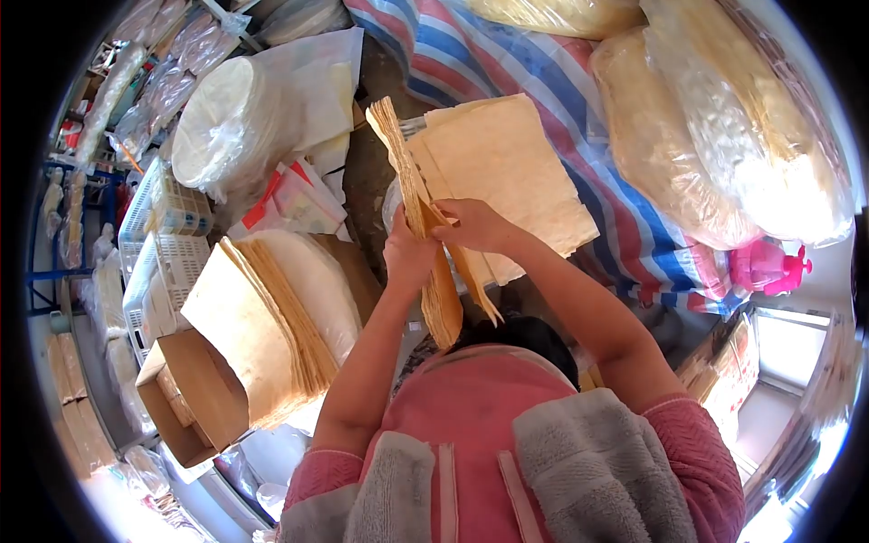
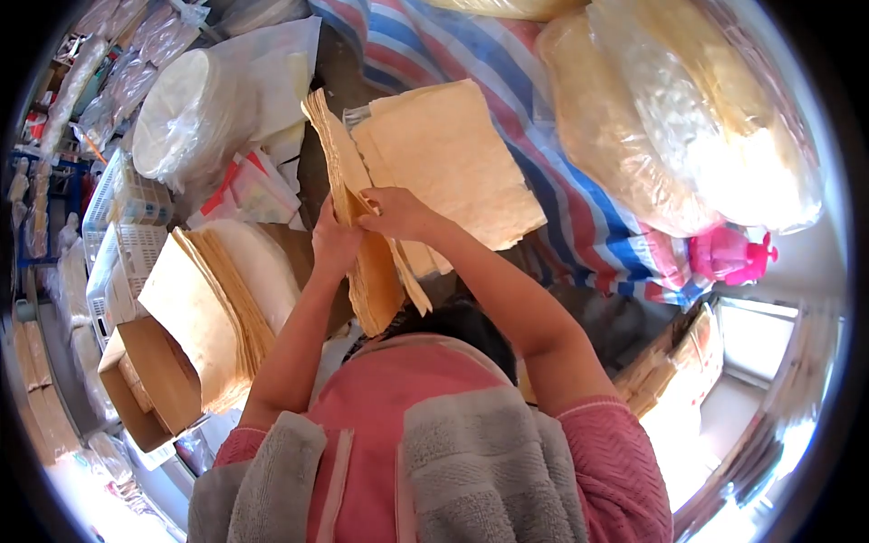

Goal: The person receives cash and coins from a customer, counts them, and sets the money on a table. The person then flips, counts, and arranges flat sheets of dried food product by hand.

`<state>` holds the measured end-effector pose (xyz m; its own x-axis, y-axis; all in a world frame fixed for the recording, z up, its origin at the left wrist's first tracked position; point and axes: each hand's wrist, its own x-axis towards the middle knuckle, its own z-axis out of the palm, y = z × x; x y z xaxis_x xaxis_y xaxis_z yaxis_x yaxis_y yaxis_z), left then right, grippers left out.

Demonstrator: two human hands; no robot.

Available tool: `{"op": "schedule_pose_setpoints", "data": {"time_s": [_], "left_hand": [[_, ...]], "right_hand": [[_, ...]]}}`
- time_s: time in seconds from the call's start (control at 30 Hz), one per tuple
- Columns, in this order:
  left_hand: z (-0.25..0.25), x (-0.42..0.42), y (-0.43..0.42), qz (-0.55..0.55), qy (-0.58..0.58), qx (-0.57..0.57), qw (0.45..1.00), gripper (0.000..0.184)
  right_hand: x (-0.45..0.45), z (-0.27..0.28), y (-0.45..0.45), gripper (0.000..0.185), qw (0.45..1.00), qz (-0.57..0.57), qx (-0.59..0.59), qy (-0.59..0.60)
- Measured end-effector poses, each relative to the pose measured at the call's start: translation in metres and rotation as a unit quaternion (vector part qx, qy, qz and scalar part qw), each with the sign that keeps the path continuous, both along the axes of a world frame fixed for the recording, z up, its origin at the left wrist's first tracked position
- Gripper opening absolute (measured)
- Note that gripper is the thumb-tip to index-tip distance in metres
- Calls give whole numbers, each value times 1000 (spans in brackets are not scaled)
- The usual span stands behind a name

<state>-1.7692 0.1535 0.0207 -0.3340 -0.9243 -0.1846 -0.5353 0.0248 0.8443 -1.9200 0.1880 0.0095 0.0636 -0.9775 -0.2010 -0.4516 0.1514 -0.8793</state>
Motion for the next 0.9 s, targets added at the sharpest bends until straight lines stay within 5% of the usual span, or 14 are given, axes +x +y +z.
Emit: {"op": "schedule_pose_setpoints", "data": {"time_s": [0.1, 0.2, 0.9], "left_hand": [[2, -5, 5, -12, -34, -1, 999, 57], [0, -8, 10, -39, -23, -4, 999, 56], [-7, 5, 8, -19, -51, -37, 998, 55]], "right_hand": [[9, -1, -4, 32, 990, -43, -70, 113], [23, 1, -15, 17, 981, -148, -15, 121], [38, -9, -24, 24, 964, -121, -62, 229]]}}
